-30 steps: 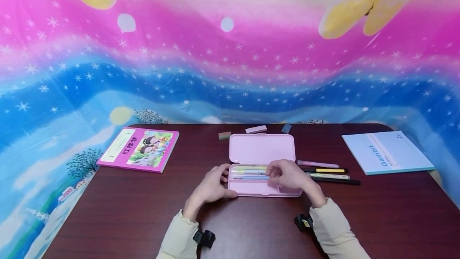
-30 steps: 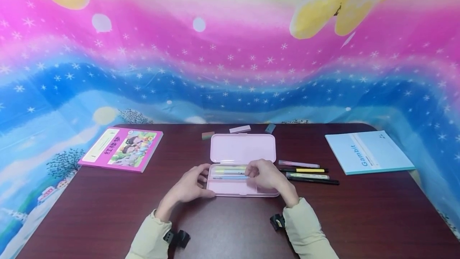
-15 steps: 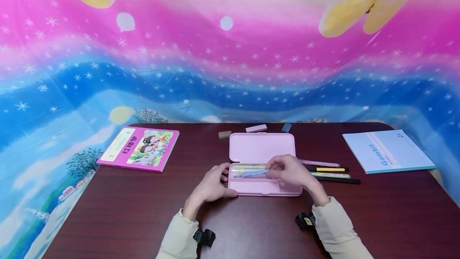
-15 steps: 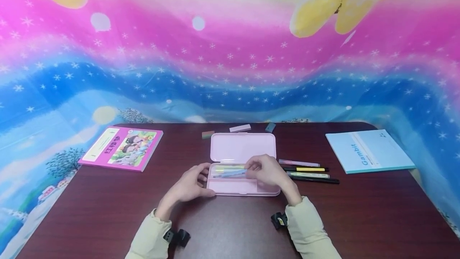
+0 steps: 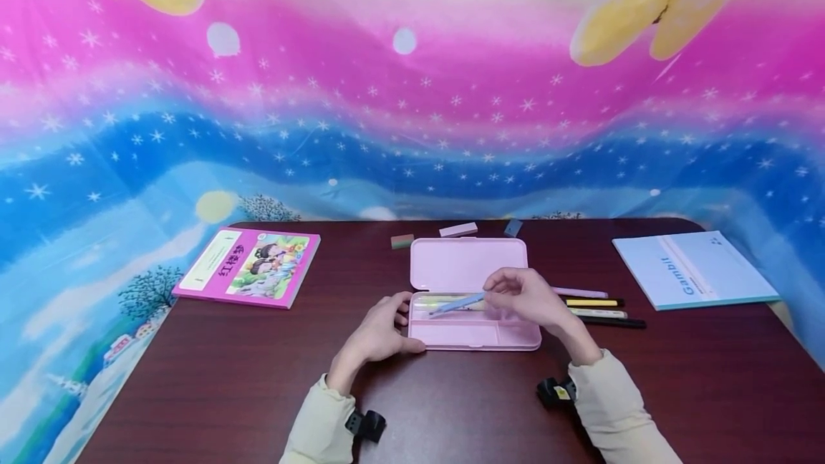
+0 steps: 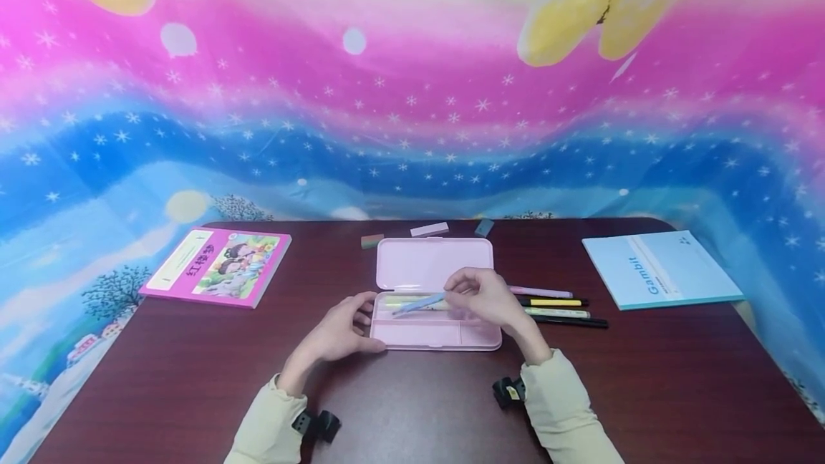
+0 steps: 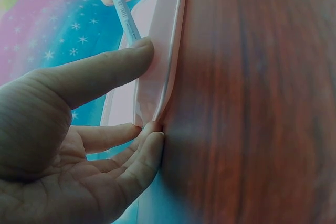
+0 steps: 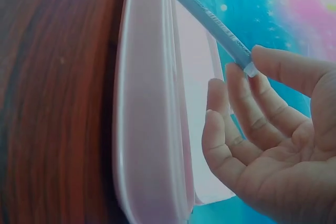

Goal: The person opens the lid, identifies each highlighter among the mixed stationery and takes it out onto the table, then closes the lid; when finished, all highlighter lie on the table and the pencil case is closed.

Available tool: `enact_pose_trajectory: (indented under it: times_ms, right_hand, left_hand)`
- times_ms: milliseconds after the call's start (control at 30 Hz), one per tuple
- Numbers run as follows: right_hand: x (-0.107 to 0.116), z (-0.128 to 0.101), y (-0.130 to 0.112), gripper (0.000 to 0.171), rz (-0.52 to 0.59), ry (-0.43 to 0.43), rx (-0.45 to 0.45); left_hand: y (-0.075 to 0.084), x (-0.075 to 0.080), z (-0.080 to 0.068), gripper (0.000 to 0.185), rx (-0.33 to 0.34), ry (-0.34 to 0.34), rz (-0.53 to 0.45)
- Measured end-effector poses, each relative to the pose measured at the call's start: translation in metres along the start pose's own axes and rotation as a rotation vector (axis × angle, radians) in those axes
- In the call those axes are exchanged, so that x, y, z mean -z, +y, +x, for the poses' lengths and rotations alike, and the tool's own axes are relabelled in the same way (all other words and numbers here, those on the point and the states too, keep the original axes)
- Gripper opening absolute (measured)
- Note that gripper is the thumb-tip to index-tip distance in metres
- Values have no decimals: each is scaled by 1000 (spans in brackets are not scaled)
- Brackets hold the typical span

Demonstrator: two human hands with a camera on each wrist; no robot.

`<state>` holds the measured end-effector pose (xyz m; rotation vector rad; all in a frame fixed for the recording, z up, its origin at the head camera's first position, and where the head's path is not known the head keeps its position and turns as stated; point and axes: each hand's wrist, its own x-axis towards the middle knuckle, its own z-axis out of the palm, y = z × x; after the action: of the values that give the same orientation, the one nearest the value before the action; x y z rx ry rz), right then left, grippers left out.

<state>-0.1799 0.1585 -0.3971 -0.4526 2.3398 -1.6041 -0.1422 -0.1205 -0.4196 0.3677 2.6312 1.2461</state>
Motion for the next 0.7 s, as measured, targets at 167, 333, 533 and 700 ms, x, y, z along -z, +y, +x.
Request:
enact_pose_trajectory:
  times_ms: [167, 333, 533, 700]
  right_hand:
    - [5, 0, 4, 22, -5, 45, -7]
    - [11, -1, 4, 25, 26, 66, -4]
    - [24, -5, 1, 29, 57, 86, -28]
    - [37, -10, 0, 30, 111, 139, -8]
  left_hand:
    - [-1, 0, 0, 78, 1, -2, -2]
    - [-2, 0, 0, 78, 0, -2, -2]
    - [-1, 0, 0, 78, 4, -3, -3]
    - [-1, 0, 0, 79, 1, 2, -3]
